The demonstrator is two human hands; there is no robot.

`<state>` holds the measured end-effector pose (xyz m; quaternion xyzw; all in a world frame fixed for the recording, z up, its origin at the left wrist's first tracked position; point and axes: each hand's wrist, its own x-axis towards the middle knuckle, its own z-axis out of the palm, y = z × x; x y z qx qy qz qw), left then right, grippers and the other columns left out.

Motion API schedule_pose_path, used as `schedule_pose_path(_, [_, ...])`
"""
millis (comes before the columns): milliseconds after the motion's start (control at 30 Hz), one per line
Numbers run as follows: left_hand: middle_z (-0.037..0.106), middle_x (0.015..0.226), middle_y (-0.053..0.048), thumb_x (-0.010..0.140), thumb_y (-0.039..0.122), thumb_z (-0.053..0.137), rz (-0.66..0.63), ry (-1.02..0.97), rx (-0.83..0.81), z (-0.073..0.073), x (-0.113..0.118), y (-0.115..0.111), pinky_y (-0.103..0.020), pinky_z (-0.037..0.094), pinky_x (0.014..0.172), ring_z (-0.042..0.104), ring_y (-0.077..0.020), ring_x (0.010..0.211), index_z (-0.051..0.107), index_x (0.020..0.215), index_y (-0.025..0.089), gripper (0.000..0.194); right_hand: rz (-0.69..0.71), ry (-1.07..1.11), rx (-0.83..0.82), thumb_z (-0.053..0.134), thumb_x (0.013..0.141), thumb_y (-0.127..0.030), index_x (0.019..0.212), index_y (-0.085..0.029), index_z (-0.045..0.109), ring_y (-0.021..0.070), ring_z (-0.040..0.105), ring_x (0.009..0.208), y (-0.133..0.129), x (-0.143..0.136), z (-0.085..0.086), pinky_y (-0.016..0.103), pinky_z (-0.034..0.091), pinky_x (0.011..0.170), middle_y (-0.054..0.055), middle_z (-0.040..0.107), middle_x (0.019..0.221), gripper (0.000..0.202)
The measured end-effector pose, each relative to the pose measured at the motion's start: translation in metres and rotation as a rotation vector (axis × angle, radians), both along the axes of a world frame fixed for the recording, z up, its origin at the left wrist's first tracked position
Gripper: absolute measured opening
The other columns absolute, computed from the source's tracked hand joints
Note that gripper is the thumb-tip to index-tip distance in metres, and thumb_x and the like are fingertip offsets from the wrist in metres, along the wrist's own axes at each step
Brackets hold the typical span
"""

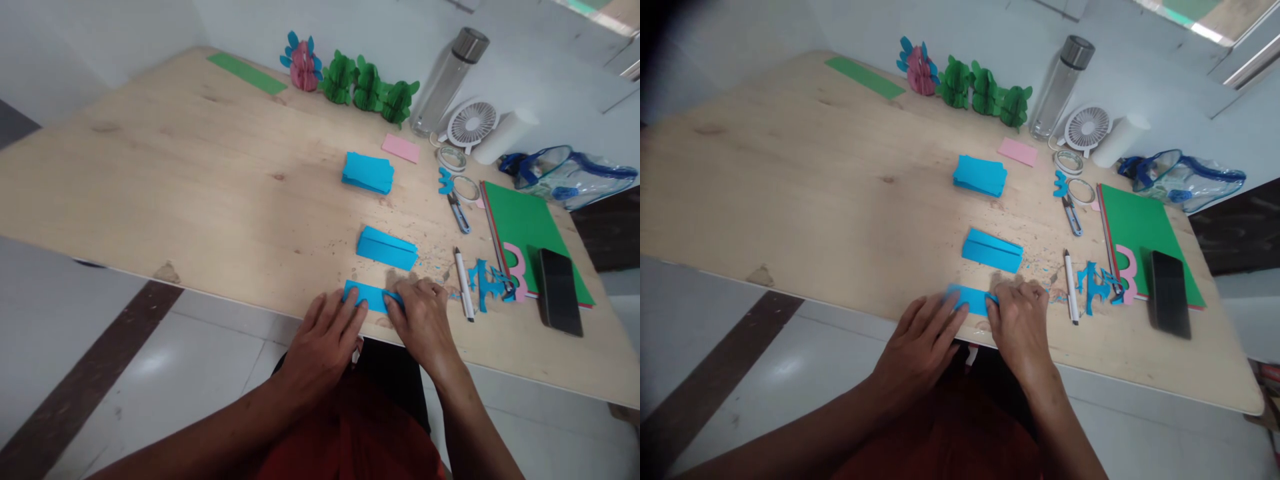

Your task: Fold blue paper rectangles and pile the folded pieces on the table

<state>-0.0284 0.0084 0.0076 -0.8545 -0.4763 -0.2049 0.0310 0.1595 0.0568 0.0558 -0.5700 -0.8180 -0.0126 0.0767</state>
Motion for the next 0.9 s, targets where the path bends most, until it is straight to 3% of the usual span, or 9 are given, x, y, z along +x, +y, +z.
schedule_pose_path(267, [0.056,0.133,-0.012,0.091,0.024,0.048,-0.044,-0.046,0.06,-0.004,-0.005,0.0,-0.045,0.029,0.113,0.041,-0.0286,0.133,0.052,0.13,0.01,0.042,-0.012,-0.013,-0.014,0.045,0.093,-0.03,0.077,-0.02,0.058,0.0231,0.052,0.077,0.001,0.0,-0.001,0.036,0.027,0.078,0.005,0.061,0.07,0.023])
schedule_pose_path(900, [0.063,0.115,-0.015,0.089,0.012,0.048,-0.089,-0.128,0.157,-0.014,-0.008,0.001,-0.05,0.038,0.108,0.042,-0.033,0.132,0.055,0.123,0.006,0.036,-0.028,-0.017,-0.022,0.046,0.092,-0.029,0.077,-0.021,0.056,0.0236,0.053,0.078,0.0,-0.002,0.001,0.037,0.027,0.079,0.004,0.061,0.07,0.02])
